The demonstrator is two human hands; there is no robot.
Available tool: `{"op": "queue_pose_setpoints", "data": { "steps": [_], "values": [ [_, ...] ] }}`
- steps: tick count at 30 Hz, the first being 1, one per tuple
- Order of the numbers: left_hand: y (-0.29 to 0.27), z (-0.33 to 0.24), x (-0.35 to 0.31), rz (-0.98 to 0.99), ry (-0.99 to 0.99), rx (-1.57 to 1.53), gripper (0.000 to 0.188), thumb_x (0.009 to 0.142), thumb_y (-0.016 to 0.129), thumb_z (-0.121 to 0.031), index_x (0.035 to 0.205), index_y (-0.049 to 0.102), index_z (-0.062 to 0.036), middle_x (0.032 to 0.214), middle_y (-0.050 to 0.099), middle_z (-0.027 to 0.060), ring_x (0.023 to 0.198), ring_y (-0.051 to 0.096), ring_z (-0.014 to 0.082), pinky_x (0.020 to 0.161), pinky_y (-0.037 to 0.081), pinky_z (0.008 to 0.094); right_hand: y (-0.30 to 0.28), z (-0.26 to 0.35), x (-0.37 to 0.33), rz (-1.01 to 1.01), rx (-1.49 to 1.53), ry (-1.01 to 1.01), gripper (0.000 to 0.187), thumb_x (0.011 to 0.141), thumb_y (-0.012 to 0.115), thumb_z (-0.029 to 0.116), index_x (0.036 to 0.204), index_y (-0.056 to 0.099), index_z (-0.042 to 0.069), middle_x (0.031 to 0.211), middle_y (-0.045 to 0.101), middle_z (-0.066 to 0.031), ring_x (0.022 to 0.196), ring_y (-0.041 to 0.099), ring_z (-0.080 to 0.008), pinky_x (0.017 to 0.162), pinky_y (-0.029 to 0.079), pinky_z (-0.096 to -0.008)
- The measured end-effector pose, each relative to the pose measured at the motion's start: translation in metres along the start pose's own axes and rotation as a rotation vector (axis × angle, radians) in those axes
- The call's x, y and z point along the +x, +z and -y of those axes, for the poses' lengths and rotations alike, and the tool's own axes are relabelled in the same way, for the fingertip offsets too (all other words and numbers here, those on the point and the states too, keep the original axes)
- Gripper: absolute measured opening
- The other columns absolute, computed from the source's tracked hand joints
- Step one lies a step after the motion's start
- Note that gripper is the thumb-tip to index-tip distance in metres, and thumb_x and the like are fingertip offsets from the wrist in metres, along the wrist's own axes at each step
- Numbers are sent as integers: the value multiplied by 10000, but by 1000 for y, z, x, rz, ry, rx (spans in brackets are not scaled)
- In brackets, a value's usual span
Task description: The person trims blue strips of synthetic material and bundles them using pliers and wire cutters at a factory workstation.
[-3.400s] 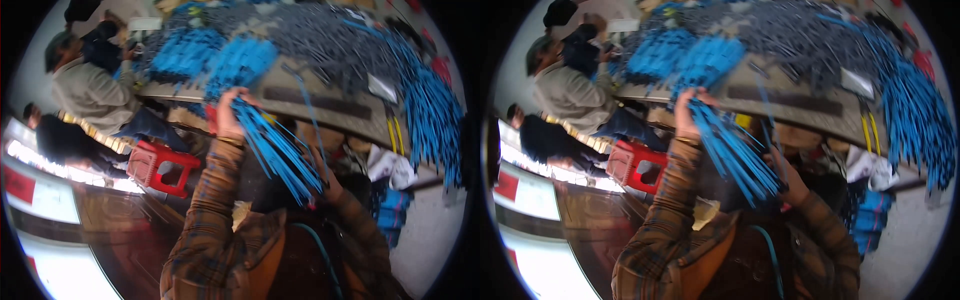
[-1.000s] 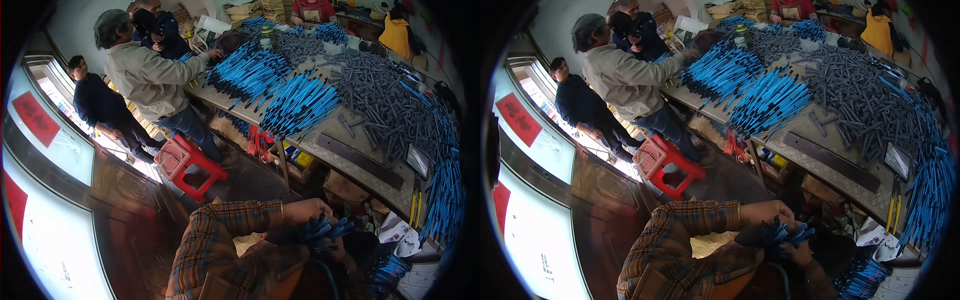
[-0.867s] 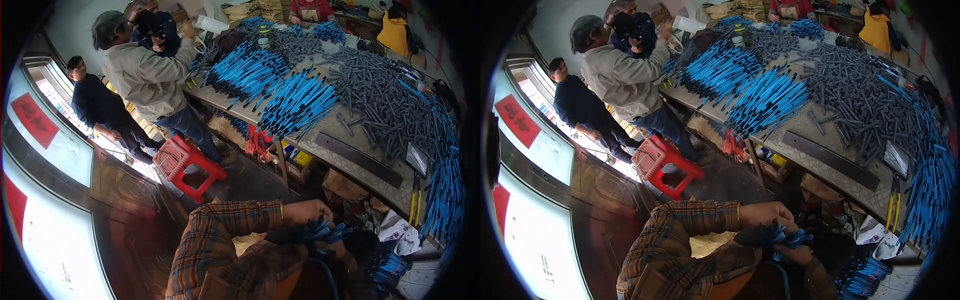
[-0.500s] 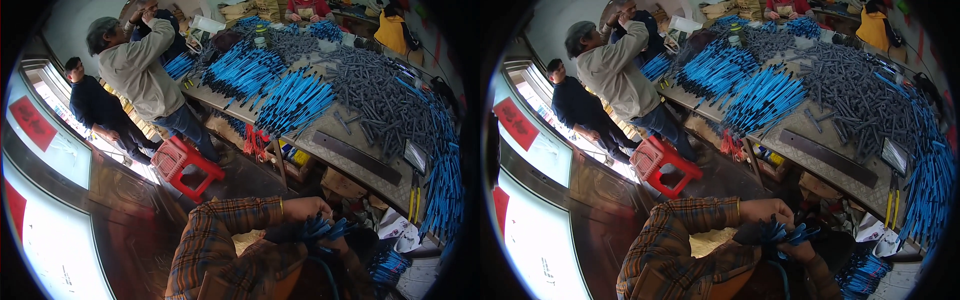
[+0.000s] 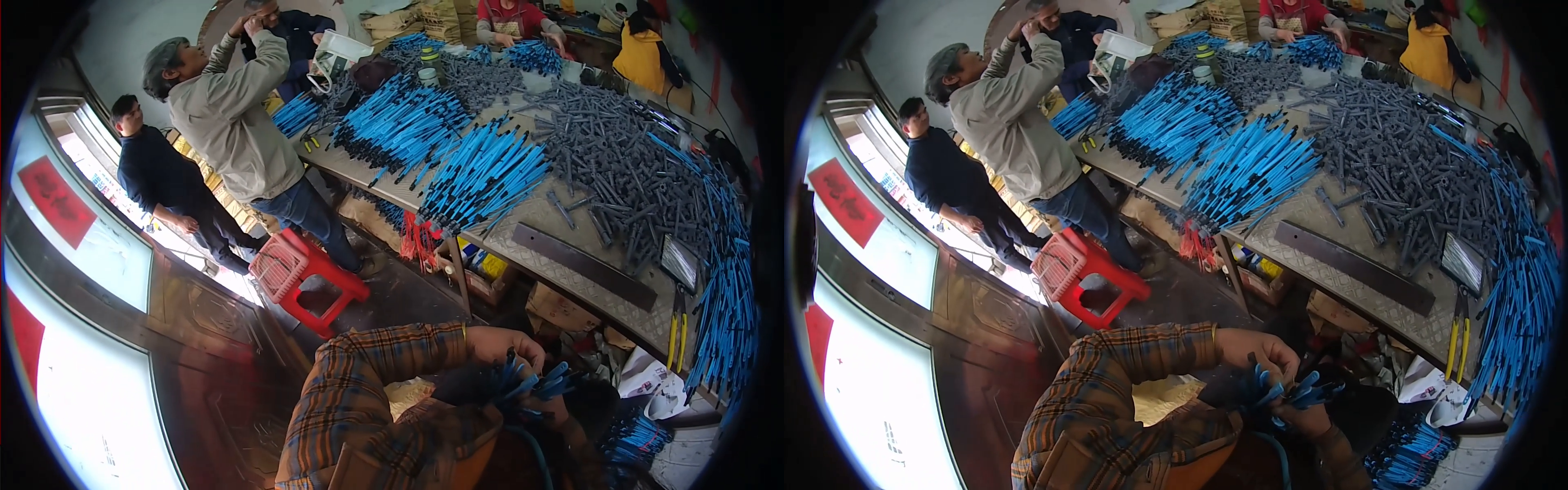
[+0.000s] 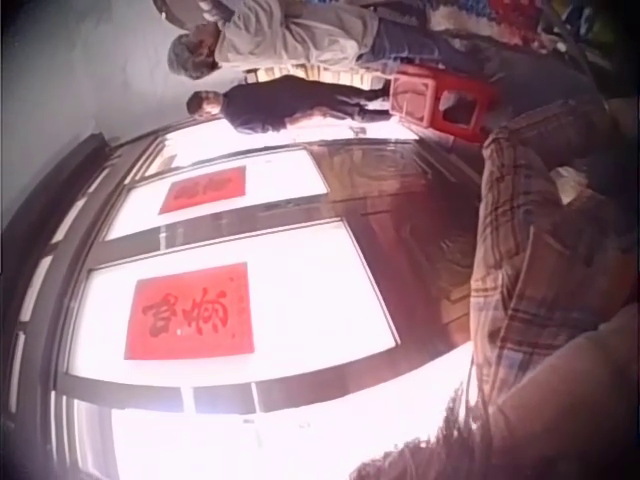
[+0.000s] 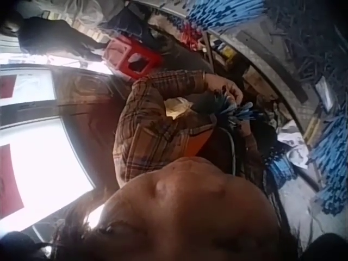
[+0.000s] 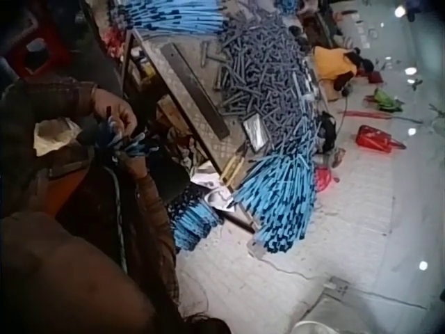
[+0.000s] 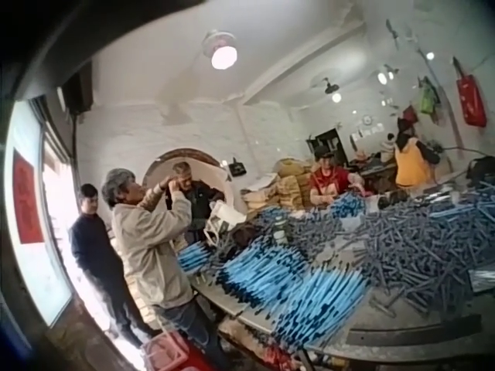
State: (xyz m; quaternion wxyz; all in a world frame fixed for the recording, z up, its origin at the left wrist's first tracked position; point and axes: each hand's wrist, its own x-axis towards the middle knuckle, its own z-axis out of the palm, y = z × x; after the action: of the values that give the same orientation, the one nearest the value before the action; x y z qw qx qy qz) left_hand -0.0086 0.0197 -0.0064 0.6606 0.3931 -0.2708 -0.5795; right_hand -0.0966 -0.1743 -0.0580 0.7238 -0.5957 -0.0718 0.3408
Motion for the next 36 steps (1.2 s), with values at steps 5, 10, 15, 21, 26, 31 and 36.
{"op": "queue_pose_setpoints", "data": {
  "steps": [5, 10, 15, 21, 26, 31, 36],
  "values": [
    [-7, 9, 1, 9, 31, -49, 134, 840, 596, -155, 822, 550, -30, 781, 602, 48, 720, 571, 97, 620, 458, 234, -5, -11, 5, 34, -113, -80, 271, 728, 687, 161, 953, 576, 60, 846, 573, 0, 790, 547, -108, 695, 439, -255],
    [-7, 14, 0, -4, 8, -127, 132, 848, 582, -151, 808, 546, -30, 764, 595, 55, 713, 586, 121, 618, 467, 246, -1, 5, 1, 20, -181, -33, 241, 722, 673, 117, 941, 595, 50, 836, 595, -8, 760, 556, -103, 678, 443, -244],
    [-4, 6, 4, -25, -40, -72, 128, 846, 579, -146, 822, 558, -23, 775, 601, 60, 712, 591, 132, 631, 482, 254, -4, 9, -2, 72, 1, -65, 208, 743, 664, 120, 931, 613, 46, 858, 618, -24, 758, 567, -101, 675, 450, -244],
    [-3, -1, 7, -55, -66, -20, 157, 841, 583, -154, 900, 583, -8, 803, 604, 73, 734, 609, 154, 667, 503, 265, -6, 2, -3, 62, 31, -55, 207, 769, 647, 130, 952, 605, 42, 877, 619, -27, 803, 575, -108, 707, 457, -247],
    [2, 0, 7, -64, -88, -118, 184, 844, 578, -155, 954, 582, -8, 851, 603, 83, 770, 616, 168, 696, 509, 283, -2, -8, -8, 4, 104, -127, 231, 777, 639, 130, 985, 590, 43, 882, 614, -28, 830, 575, -117, 740, 461, -266],
    [6, -4, 11, 19, -51, -122, 180, 847, 574, -137, 969, 578, -6, 894, 607, 81, 816, 602, 153, 727, 494, 277, -5, -39, -14, -15, 143, -181, 229, 784, 627, 123, 997, 581, 52, 881, 610, -35, 850, 574, -132, 757, 461, -280],
    [0, -21, 5, 13, -123, 213, 182, 838, 581, -92, 994, 575, 0, 940, 608, 61, 877, 563, 107, 763, 463, 258, -6, -22, -11, -19, 82, -235, 200, 798, 631, 127, 973, 594, 39, 882, 606, -36, 857, 572, -132, 753, 454, -285]
  ]
}}
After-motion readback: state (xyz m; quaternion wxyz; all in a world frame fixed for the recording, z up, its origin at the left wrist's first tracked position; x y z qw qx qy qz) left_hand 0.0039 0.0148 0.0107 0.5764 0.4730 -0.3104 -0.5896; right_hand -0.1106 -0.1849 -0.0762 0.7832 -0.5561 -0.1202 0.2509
